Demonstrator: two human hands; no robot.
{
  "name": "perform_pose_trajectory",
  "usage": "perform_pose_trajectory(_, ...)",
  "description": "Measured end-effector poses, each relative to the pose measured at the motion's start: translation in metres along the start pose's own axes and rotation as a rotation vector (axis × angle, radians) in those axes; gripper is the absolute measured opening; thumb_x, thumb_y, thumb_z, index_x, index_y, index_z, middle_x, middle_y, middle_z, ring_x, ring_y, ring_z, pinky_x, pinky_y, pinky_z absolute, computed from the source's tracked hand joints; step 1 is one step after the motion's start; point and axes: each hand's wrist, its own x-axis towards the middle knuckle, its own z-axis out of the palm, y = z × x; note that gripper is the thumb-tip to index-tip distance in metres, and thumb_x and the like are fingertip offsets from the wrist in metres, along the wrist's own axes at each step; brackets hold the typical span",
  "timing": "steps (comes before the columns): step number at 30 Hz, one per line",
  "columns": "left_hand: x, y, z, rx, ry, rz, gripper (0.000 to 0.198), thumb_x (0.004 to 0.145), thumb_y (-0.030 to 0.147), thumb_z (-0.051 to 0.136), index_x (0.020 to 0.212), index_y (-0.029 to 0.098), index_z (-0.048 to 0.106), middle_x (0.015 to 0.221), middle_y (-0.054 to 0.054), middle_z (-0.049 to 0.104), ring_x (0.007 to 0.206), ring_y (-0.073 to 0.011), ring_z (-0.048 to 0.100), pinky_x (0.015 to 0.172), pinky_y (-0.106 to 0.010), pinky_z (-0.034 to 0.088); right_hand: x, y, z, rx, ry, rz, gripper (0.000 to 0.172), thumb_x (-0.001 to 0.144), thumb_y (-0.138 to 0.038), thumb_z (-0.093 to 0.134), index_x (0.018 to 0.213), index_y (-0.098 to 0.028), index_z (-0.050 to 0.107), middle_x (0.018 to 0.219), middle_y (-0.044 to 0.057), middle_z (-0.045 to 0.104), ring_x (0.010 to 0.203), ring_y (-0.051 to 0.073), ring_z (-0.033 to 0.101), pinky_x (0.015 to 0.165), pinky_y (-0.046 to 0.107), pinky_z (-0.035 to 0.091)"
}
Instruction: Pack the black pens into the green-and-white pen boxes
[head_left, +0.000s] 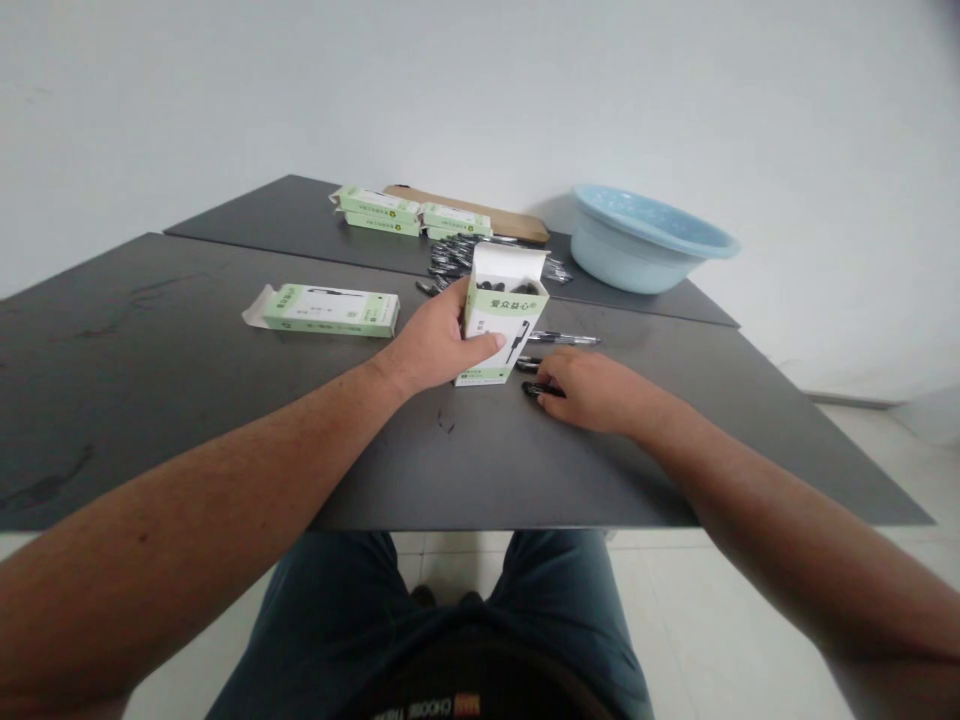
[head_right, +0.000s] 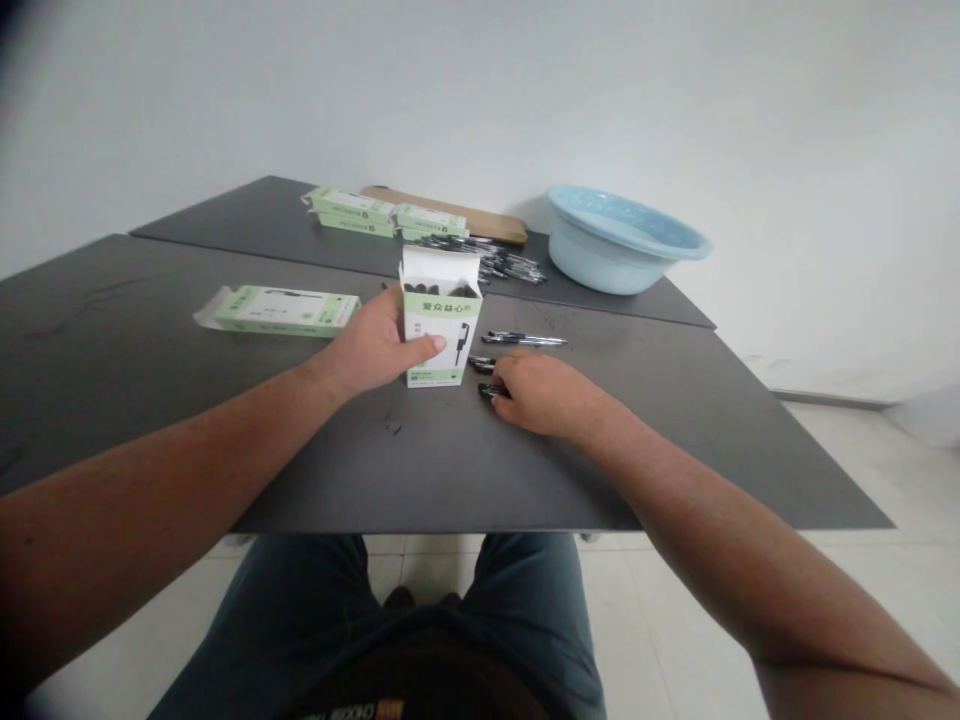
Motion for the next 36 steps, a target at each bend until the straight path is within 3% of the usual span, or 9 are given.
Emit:
perform_pose_trajectory(8,0.0,0.005,-0.003,0.014,-0.013,-0.007,0.054,0.082,0.027,0.075,0.134,0.017,0.065,0.126,-0.007,0.08,0.114,-0.028,0.076,0.105,-0.043,0.062,0.0,0.001,-0.003,0.007,-0.048,0.013,0.016,0.095,-0.031,0.068,0.103,-0.019,0.074,0.105,0.012,0.078,0.095,0.028,0.072,0.082,0.036,0.05)
perform_pose_trajectory(13,0.0,0.005,-0.003,0.002,-0.018,-0.015,0.056,0.081,0.027,0.076,0.135,0.016,0.065,0.13,-0.008,0.079,0.118,-0.0292,0.076,0.109,-0.045,0.061,0.001,0.002,-0.002,0.007,-0.052,-0.057,0.021,0.098,-0.026,0.066,0.112,-0.018,0.079,0.113,0.013,0.081,0.102,0.03,0.075,0.089,0.038,0.053)
perform_pose_trajectory(18,-0.001,0.001,-0.002,-0.023,-0.013,-0.015,0.06,0.081,0.028,0.078,0.139,0.017,0.065,0.132,-0.01,0.079,0.12,-0.0301,0.076,0.11,-0.048,0.06,-0.001,0.002,-0.012,0.006,0.011,-0.071,0.019,0.101,-0.025,0.062,0.108,-0.018,0.078,0.113,0.013,0.081,0.104,0.029,0.075,0.092,0.039,0.055)
perform_pose_trajectory(21,-0.002,-0.001,-0.002,-0.053,-0.027,-0.033,0.06,0.083,0.028,0.078,0.141,0.018,0.064,0.131,-0.011,0.079,0.117,-0.0294,0.077,0.108,-0.048,0.062,-0.013,0.01,-0.04,0.048,0.191,0.02,0.017,0.099,-0.027,0.064,0.108,-0.02,0.077,0.104,0.01,0.08,0.091,0.026,0.074,0.082,0.038,0.055)
perform_pose_trajectory(24,-0.003,-0.002,-0.002,-0.079,-0.043,-0.046,0.058,0.084,0.029,0.078,0.14,0.019,0.064,0.129,-0.01,0.08,0.115,-0.029,0.078,0.106,-0.047,0.063,-0.029,0.018,-0.079,0.179,0.483,0.116,0.012,0.098,-0.032,0.069,0.103,-0.024,0.077,0.082,0.004,0.076,0.067,0.021,0.066,0.064,0.036,0.051)
perform_pose_trajectory(27,-0.003,-0.002,-0.002,-0.056,-0.045,-0.052,0.057,0.084,0.03,0.079,0.138,0.019,0.065,0.129,-0.01,0.08,0.116,-0.0298,0.078,0.106,-0.048,0.063,-0.039,0.013,-0.114,0.488,0.865,0.038,0.014,0.101,-0.039,0.071,0.109,-0.029,0.077,0.073,0.001,0.068,0.056,0.018,0.059,0.051,0.035,0.046)
perform_pose_trajectory(29,-0.003,-0.001,-0.003,-0.049,-0.043,-0.053,0.057,0.084,0.03,0.079,0.138,0.019,0.065,0.128,-0.011,0.08,0.115,-0.0299,0.078,0.107,-0.049,0.063,-0.038,0.002,-0.13,0.703,1.036,-0.081,0.008,0.101,-0.041,0.072,0.105,-0.034,0.076,0.073,0.001,0.064,0.055,0.02,0.059,0.048,0.038,0.048)
perform_pose_trajectory(33,-0.004,0.001,-0.005,-0.034,-0.059,-0.051,0.056,0.084,0.031,0.079,0.137,0.02,0.065,0.128,-0.01,0.08,0.117,-0.0299,0.078,0.109,-0.05,0.061,-0.022,-0.026,-0.142,0.747,1.084,-0.184,0.008,0.099,-0.047,0.075,0.095,-0.041,0.071,0.079,0.0,0.064,0.061,0.023,0.066,0.047,0.043,0.054)
perform_pose_trajectory(36,-0.004,0.003,-0.006,-0.004,-0.059,-0.056,0.056,0.084,0.033,0.08,0.136,0.02,0.065,0.13,-0.011,0.08,0.118,-0.0312,0.078,0.108,-0.05,0.062,-0.006,-0.036,-0.133,0.684,1.097,-0.161,0.012,0.102,-0.046,0.072,0.102,-0.036,0.067,0.085,-0.002,0.067,0.061,0.019,0.067,0.051,0.037,0.054)
